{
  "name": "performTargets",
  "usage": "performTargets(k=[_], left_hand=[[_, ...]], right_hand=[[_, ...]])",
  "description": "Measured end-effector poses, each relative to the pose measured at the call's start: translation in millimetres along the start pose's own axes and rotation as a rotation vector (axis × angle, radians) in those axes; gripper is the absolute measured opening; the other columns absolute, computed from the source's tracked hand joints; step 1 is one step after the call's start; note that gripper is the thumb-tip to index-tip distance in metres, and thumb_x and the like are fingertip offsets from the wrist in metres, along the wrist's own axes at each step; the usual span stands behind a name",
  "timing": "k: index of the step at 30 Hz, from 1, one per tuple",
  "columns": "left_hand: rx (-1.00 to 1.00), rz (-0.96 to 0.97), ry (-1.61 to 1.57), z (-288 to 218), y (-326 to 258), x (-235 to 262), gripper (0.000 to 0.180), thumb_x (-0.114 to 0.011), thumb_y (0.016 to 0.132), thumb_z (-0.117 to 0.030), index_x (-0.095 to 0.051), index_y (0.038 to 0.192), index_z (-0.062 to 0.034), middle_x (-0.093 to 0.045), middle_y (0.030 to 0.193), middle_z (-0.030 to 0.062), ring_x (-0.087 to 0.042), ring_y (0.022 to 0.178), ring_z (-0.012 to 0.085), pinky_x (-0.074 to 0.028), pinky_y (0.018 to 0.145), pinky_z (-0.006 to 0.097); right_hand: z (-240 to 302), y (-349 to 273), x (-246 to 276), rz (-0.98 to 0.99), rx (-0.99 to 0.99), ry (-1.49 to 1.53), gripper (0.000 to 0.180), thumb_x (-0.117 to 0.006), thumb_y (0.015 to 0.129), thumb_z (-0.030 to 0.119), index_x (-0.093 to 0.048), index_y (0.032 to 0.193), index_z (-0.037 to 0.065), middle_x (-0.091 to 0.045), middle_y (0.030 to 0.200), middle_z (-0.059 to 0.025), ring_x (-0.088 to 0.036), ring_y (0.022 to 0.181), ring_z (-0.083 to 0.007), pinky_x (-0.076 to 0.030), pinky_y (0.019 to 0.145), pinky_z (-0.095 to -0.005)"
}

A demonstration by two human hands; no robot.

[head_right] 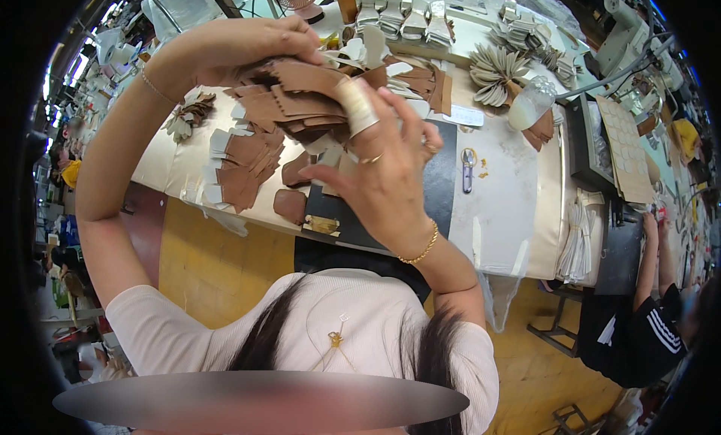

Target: The person repeatedly picks up small white and brown paper pieces, applies glue to the white pieces, and attaches them to a brown base. They continue this process, stacking the finished units and occasionally adjusting the pile of materials on the table.

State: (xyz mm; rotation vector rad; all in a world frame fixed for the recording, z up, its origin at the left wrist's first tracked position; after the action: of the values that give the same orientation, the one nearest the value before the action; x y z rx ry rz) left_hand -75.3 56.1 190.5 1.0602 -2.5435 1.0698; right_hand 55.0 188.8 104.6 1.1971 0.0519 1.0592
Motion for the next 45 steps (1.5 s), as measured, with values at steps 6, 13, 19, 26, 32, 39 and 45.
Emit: performTargets(k=[6,13,19,26,32,39,45], left_hand=[[0.011,0.28,-0.235,-30,6,-6,0.062,-0.051,0.089,-0.05,-0.033,0.128,-0.0043,-0.06,0.103,0.0244,-0.068,0.08,0.0337,-0.06,0.063,0.036],[-0.348,0.189,-0.221,-6,21,-19,0.071,-0.05,0.087,-0.06,-0.042,0.125,0.0001,-0.064,0.086,0.0204,-0.07,0.074,0.0257,-0.059,0.058,0.027],[-0.344,0.032,-0.042,13,30,-18,0.047,-0.057,0.09,-0.049,-0.059,0.107,-0.0054,-0.063,0.081,0.0108,-0.066,0.065,0.0163,-0.051,0.052,0.023],[-0.86,-0.328,-0.067,18,50,-12,0.048,-0.067,0.083,-0.048,-0.068,0.105,-0.0051,-0.067,0.077,0.0025,-0.059,0.071,0.0083,-0.046,0.066,0.023],[-0.767,-0.334,-0.019,-4,40,5,0.045,-0.061,0.09,-0.038,-0.06,0.115,-0.0001,-0.068,0.094,0.009,-0.063,0.081,0.0149,-0.05,0.074,0.026],[-0.855,-0.264,-0.366,-14,43,10,0.047,-0.055,0.092,-0.049,-0.06,0.096,-0.0025,-0.058,0.072,0.0022,-0.053,0.069,0.0086,-0.044,0.068,0.023],[-1.183,-0.421,-0.606,11,38,16,0.051,-0.053,0.091,-0.047,-0.04,0.115,-0.0046,-0.057,0.082,0.0062,-0.055,0.077,0.0114,-0.044,0.073,0.024]], right_hand=[[-51,37,21,-0.021,-0.348,0.379,0.068,-0.083,0.069,0.022,-0.049,0.124,0.001,-0.063,0.108,-0.0098,-0.06,0.098,-0.0201,-0.044,0.088,-0.0335],[-92,39,18,0.123,-0.531,0.825,0.047,-0.072,0.085,0.024,-0.053,0.12,0.0,-0.063,0.107,-0.0041,-0.057,0.095,-0.0081,-0.047,0.082,-0.0238],[-98,53,22,0.36,-0.42,0.792,0.046,-0.054,0.095,0.039,-0.054,0.121,0.0,-0.061,0.098,0.0007,-0.053,0.087,-0.0056,-0.044,0.075,-0.0209],[-94,68,20,0.283,-0.318,0.739,0.036,-0.06,0.093,0.029,-0.057,0.113,-0.001,-0.063,0.097,-0.0012,-0.056,0.078,-0.0065,-0.047,0.068,-0.0208],[-91,88,26,0.273,-0.066,0.551,0.102,-0.082,0.07,0.037,-0.022,0.144,0.002,-0.048,0.131,-0.0138,-0.049,0.119,-0.0191,-0.043,0.098,-0.0345],[-94,107,14,0.172,-0.158,0.438,0.044,-0.081,0.069,0.004,-0.059,0.106,-0.002,-0.067,0.097,-0.007,-0.064,0.087,-0.0136,-0.053,0.077,-0.0268],[-94,111,35,0.005,-0.128,0.599,0.033,-0.072,0.078,-0.001,-0.057,0.106,-0.003,-0.067,0.097,-0.0077,-0.064,0.08,-0.0119,-0.053,0.07,-0.0238]])
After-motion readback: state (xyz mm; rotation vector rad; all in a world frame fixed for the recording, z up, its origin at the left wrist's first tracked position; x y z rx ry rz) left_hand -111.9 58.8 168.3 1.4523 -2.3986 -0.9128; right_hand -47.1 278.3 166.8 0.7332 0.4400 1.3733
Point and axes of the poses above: each hand's wrist, its own y-axis towards the middle knuckle, its own x-axis out of the back of the hand, z = x × y, the point moved 4 cm from there along y, towards the middle knuckle
